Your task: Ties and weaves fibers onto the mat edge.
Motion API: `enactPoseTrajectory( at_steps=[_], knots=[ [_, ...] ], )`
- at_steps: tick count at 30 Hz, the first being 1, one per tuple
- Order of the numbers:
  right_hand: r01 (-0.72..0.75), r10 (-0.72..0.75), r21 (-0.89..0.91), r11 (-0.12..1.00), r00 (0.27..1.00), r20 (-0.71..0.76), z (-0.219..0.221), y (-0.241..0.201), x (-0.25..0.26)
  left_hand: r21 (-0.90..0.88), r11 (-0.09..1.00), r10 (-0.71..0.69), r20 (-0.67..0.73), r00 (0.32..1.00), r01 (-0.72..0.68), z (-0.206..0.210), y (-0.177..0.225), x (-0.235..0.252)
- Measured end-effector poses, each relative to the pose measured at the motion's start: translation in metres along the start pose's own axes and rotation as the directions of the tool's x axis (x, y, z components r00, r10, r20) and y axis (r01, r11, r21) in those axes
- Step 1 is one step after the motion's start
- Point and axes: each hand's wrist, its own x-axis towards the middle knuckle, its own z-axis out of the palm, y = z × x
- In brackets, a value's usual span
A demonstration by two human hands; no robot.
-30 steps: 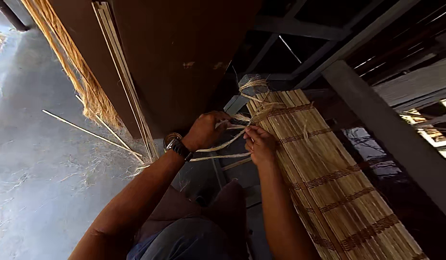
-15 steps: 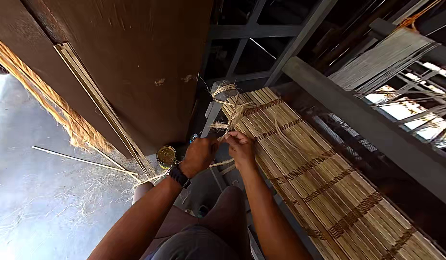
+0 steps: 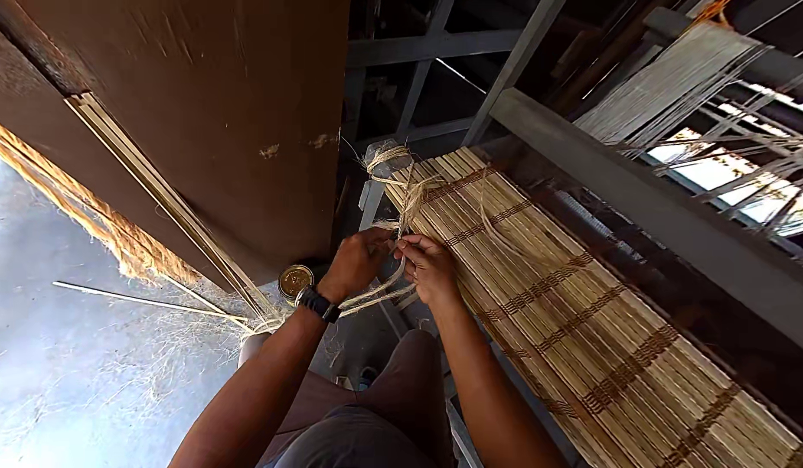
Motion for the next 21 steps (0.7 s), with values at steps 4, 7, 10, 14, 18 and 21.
enactPoseTrajectory(
  at_steps=[4, 7, 10, 14, 18, 21],
  knots=[
    [0.089, -0.088, -0.066, 0.994, 0.996, 0.030, -0.004, 0.002, 0.004, -0.278, 0.949, -0.093, 0.196, 0.976, 0.146, 0.003, -0.006, 0.016],
    [0.130, -0.121, -0.193, 0.972, 0.991, 0.058, -0.011, 0.001, 0.004, -0.081, 0.995, -0.046, 0.220, 0.974, 0.065, -0.002, -0.009, 0.023],
    [0.182, -0.159, -0.340, 0.923, 0.983, 0.094, -0.014, -0.001, 0.002, 0.030, 0.999, 0.029, 0.207, 0.978, -0.035, -0.008, -0.009, 0.027],
    [0.257, -0.223, -0.439, 0.861, 0.966, 0.130, -0.014, -0.002, 0.002, 0.009, 1.000, 0.011, 0.181, 0.983, -0.013, -0.007, -0.008, 0.027],
    [0.208, -0.153, -0.497, 0.842, 0.977, 0.150, -0.017, -0.006, 0.000, 0.033, 0.999, -0.012, 0.158, 0.987, 0.007, -0.005, -0.008, 0.026],
    [0.158, -0.096, -0.588, 0.793, 0.986, 0.135, -0.019, -0.009, 0.001, 0.074, 0.997, 0.000, 0.158, 0.987, -0.012, -0.009, -0.005, 0.026]
  ],
)
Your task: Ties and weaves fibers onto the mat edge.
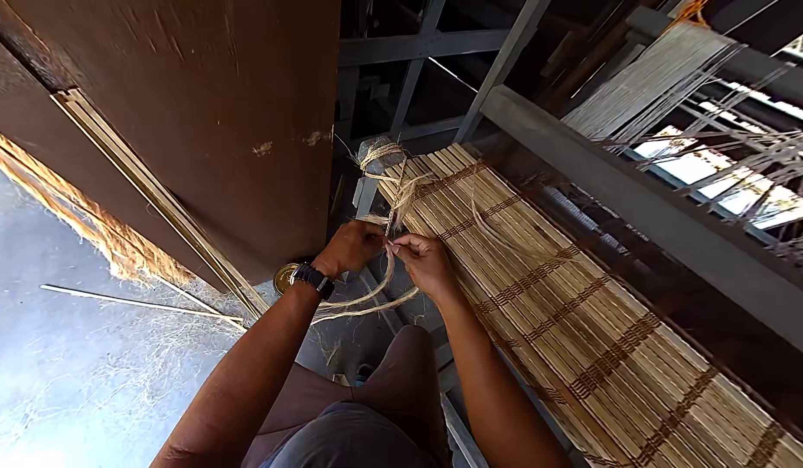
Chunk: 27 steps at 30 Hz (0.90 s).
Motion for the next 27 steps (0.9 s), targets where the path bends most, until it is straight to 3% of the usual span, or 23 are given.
enactPoseTrajectory(
  at_steps=[2, 4, 6, 8, 10, 12, 14, 16, 17, 21, 24, 27],
  knots=[
    [-0.046, 0.045, 0.033, 0.998, 0.998, 0.044, -0.002, -0.001, 0.001, 0.048, 0.999, 0.024, 0.010, 1.000, -0.024, -0.003, 0.002, 0.000],
    [-0.140, 0.106, 0.259, 0.956, 0.984, 0.140, -0.005, -0.006, -0.002, 0.084, 0.995, 0.046, 0.017, 0.999, -0.048, -0.003, 0.003, 0.000],
    [-0.278, 0.162, 0.533, 0.799, 0.953, 0.255, -0.006, -0.013, -0.006, 0.097, 0.993, 0.068, 0.008, 0.998, -0.068, 0.000, 0.003, 0.000],
    [-0.375, 0.200, 0.682, 0.627, 0.924, 0.324, -0.004, -0.015, -0.009, 0.103, 0.992, 0.080, -0.019, 0.997, -0.078, 0.003, 0.005, -0.001],
    [-0.352, 0.201, 0.721, 0.597, 0.936, 0.290, 0.004, -0.012, -0.013, 0.116, 0.989, 0.102, -0.048, 0.994, -0.096, 0.007, 0.006, -0.003],
    [-0.156, 0.122, 0.572, 0.805, 0.988, 0.097, 0.017, -0.007, -0.017, 0.097, 0.991, 0.102, -0.044, 0.994, -0.098, 0.006, 0.006, -0.005],
    [0.092, -0.077, 0.124, 0.988, 0.990, -0.121, 0.028, 0.001, -0.021, 0.037, 0.997, 0.069, -0.028, 0.997, -0.068, 0.004, 0.006, -0.006],
    [0.242, -0.302, -0.246, 0.938, 0.921, -0.245, 0.038, 0.007, -0.025, -0.016, 1.000, 0.010, -0.025, 1.000, -0.011, 0.007, 0.004, -0.004],
    [0.279, -0.378, -0.347, 0.896, 0.887, -0.265, 0.042, 0.008, -0.026, -0.032, 0.999, -0.015, -0.022, 1.000, 0.014, 0.008, 0.003, -0.002],
    [0.352, -0.463, -0.391, 0.850, 0.854, -0.238, 0.041, 0.017, -0.027, -0.020, 0.999, -0.047, 0.027, 0.999, 0.048, 0.006, 0.000, 0.002],
    [0.268, -0.331, -0.273, 0.924, 0.917, -0.224, 0.026, 0.022, -0.032, 0.020, 1.000, 0.016, 0.067, 0.998, -0.017, 0.001, -0.005, 0.002],
    [0.048, -0.124, -0.354, 0.934, 0.973, -0.195, 0.009, 0.013, -0.035, 0.021, 0.999, 0.036, 0.081, 0.996, -0.038, -0.009, -0.010, -0.001]
  ],
)
